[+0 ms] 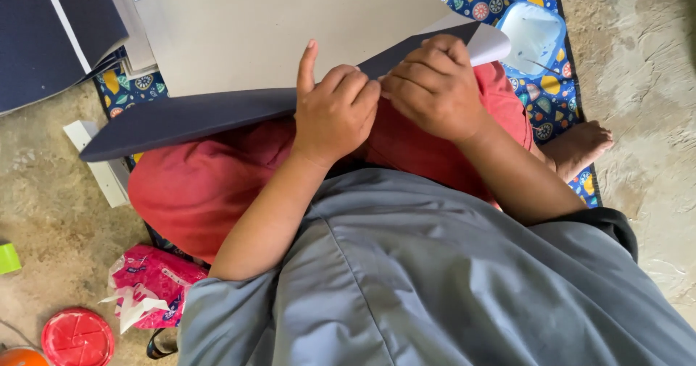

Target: Assembling cardboard packaging components by applying glue to strips, attaching them to larger panels, and folding the panels.

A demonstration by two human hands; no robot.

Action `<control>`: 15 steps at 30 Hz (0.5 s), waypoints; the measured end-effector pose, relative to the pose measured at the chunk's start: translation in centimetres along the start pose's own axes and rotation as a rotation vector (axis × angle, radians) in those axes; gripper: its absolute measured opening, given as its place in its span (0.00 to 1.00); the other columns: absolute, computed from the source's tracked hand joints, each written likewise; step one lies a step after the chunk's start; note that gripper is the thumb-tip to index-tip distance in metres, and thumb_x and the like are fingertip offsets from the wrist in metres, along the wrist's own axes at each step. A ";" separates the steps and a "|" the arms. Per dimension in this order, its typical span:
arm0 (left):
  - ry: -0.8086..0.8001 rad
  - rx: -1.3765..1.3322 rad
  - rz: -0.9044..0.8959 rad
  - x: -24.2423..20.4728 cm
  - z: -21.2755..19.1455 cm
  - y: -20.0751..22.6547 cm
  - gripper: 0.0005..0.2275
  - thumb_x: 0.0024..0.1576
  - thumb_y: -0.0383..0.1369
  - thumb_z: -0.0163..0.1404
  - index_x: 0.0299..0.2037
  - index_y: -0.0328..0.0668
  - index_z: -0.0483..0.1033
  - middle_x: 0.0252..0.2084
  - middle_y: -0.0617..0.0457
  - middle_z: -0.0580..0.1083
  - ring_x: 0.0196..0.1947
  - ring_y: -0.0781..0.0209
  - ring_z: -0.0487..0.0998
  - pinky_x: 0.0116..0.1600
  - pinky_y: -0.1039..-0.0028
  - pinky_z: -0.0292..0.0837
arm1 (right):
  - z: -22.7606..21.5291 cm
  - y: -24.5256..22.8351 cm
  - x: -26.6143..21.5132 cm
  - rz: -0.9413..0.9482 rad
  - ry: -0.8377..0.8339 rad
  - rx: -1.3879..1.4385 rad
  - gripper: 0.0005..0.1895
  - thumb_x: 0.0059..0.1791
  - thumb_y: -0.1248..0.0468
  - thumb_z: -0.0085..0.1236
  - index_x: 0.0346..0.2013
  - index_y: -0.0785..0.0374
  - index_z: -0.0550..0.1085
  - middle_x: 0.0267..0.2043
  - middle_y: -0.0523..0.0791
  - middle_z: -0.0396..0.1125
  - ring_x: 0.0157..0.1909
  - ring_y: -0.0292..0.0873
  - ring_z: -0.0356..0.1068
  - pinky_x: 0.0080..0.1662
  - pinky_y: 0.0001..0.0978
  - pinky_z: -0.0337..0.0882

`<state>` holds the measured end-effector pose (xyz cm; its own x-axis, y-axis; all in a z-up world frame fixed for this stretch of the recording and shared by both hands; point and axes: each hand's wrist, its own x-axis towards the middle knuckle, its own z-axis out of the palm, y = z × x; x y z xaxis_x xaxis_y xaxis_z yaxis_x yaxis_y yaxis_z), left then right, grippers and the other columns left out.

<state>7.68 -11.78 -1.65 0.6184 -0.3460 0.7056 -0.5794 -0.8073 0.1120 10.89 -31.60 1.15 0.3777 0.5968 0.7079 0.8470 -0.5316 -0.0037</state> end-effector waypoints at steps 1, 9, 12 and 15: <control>0.001 -0.001 0.004 0.0 0.0 -0.2 0.03 0.63 0.26 0.58 0.37 0.44 0.80 0.36 0.57 0.72 0.42 0.61 0.78 0.78 0.49 0.43 | 0.1 0.1 0.1 0.001 0.002 -0.003 0.04 0.50 0.67 0.72 0.37 0.62 0.82 0.42 0.41 0.76 0.47 0.41 0.70 0.59 0.39 0.64; -0.042 -0.003 -0.042 -0.5 -1.1 -1.7 0.03 0.64 0.30 0.60 0.38 0.49 0.81 0.38 0.60 0.75 0.46 0.61 0.78 0.78 0.46 0.39 | -2.1 3.1 -1.7 -0.013 -0.081 -0.092 0.05 0.53 0.63 0.75 0.38 0.58 0.84 0.43 0.40 0.78 0.52 0.42 0.71 0.64 0.40 0.59; -0.041 -0.042 -0.042 0.0 -1.3 -1.7 0.03 0.62 0.29 0.60 0.37 0.47 0.82 0.37 0.59 0.75 0.45 0.60 0.78 0.78 0.46 0.40 | -3.3 5.9 -4.0 -0.072 -0.106 -0.181 0.07 0.56 0.58 0.74 0.38 0.57 0.85 0.46 0.39 0.79 0.55 0.41 0.73 0.67 0.41 0.61; -0.071 -0.052 -0.078 0.1 -1.5 -2.3 0.03 0.63 0.29 0.60 0.37 0.49 0.81 0.36 0.60 0.75 0.46 0.60 0.78 0.78 0.46 0.37 | -5.3 7.6 -5.1 -0.016 -0.073 -0.252 0.05 0.59 0.61 0.74 0.41 0.58 0.87 0.44 0.39 0.81 0.53 0.42 0.72 0.66 0.40 0.61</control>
<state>8.28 -9.19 -0.79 0.6976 -0.3173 0.6424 -0.5536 -0.8079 0.2020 13.38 -41.85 1.28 0.3987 0.6432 0.6538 0.7364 -0.6494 0.1898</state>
